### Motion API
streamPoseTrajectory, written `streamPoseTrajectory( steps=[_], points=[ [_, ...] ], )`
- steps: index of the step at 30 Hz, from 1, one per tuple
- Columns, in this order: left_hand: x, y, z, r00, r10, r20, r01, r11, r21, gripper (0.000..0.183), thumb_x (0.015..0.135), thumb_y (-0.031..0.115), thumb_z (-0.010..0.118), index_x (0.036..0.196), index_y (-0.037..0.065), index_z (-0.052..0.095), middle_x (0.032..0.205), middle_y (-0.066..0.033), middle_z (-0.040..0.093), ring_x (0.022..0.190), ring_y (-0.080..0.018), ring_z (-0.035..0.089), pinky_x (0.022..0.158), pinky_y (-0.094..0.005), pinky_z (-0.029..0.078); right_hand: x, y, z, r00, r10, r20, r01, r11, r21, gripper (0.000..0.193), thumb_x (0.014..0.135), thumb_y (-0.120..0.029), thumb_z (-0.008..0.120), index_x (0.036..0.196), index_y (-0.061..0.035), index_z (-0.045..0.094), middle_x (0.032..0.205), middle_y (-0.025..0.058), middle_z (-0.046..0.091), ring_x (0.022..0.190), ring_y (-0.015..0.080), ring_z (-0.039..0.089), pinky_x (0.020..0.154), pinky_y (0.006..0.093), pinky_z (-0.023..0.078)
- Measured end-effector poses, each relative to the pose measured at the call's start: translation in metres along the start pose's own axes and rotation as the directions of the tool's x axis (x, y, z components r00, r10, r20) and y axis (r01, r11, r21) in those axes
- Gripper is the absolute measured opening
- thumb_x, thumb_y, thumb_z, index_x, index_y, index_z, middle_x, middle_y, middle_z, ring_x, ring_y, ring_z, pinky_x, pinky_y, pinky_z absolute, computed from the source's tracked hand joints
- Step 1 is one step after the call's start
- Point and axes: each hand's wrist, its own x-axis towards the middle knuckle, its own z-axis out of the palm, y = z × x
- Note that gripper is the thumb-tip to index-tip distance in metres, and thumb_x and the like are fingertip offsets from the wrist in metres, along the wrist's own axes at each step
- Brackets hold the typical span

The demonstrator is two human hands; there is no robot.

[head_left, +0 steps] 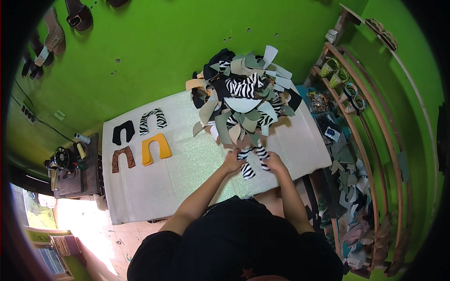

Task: Organize and pair various cut pieces of shoe material on a workbench.

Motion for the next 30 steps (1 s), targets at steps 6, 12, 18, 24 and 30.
streamPoseTrajectory(
  steps=[6,12,18,24,30],
  points=[
    [-0.042,0.014,-0.045,0.982,-0.011,0.187,-0.057,0.932,0.358,0.048,0.06,0.035,0.072,0.095,0.005,0.059,0.09,-0.0158,0.059,0.088,-0.0304,0.051,0.08,-0.0353,0.041,-0.046,-0.067,-0.02,0.799,-0.248,0.548,0.306,0.952,-0.015,0.021,0.077,-0.008,0.058,0.096,0.0018,0.057,0.08,0.0057,0.06,0.073,0.0115,0.051,0.07,0.0261,0.042],
    [-0.07,0.04,-0.115,0.961,-0.089,0.26,0.149,0.964,-0.222,0.026,0.072,0.027,0.067,0.083,0.005,0.061,0.082,-0.0047,0.06,0.073,-0.0115,0.054,0.07,-0.0251,0.042,-0.056,-0.138,-0.039,0.796,-0.466,0.386,0.419,0.885,0.203,0.022,0.077,-0.008,0.057,0.097,0.0026,0.055,0.08,0.0086,0.058,0.073,0.0122,0.052,0.067,0.0267,0.043],
    [-0.078,0.104,-0.162,0.993,0.078,-0.092,-0.119,0.762,-0.637,0.015,0.082,0.005,0.052,0.097,0.0,0.051,0.092,-0.0094,0.061,0.089,-0.0157,0.058,0.082,-0.0279,0.044,-0.046,-0.201,-0.059,0.796,-0.603,0.063,0.557,0.768,0.315,0.019,0.079,-0.006,0.056,0.096,0.0021,0.051,0.079,0.0036,0.056,0.073,0.0089,0.05,0.067,0.0236,0.042],
    [-0.057,0.134,-0.176,0.952,0.042,-0.302,-0.261,0.627,-0.734,0.02,0.089,0.012,0.04,0.107,0.002,0.037,0.094,-0.0169,0.06,0.077,-0.024,0.063,0.066,-0.0315,0.052,0.025,-0.239,-0.063,0.63,-0.72,-0.291,0.764,0.641,0.066,0.024,0.075,-0.007,0.057,0.099,-0.0015,0.052,0.078,0.0073,0.056,0.072,0.0196,0.053,0.067,0.0294,0.043],
    [-0.037,0.13,-0.178,0.91,-0.049,-0.411,-0.309,0.581,-0.753,0.016,0.089,0.007,0.037,0.105,0.004,0.034,0.089,-0.014,0.06,0.075,-0.0201,0.062,0.063,-0.0306,0.052,0.092,-0.246,-0.043,0.521,-0.835,-0.178,0.722,0.542,-0.43,0.023,0.07,-0.013,0.063,0.09,-0.0033,0.057,0.087,0.0102,0.056,0.086,0.0264,0.053,0.073,0.0381,0.042]
  ],
)
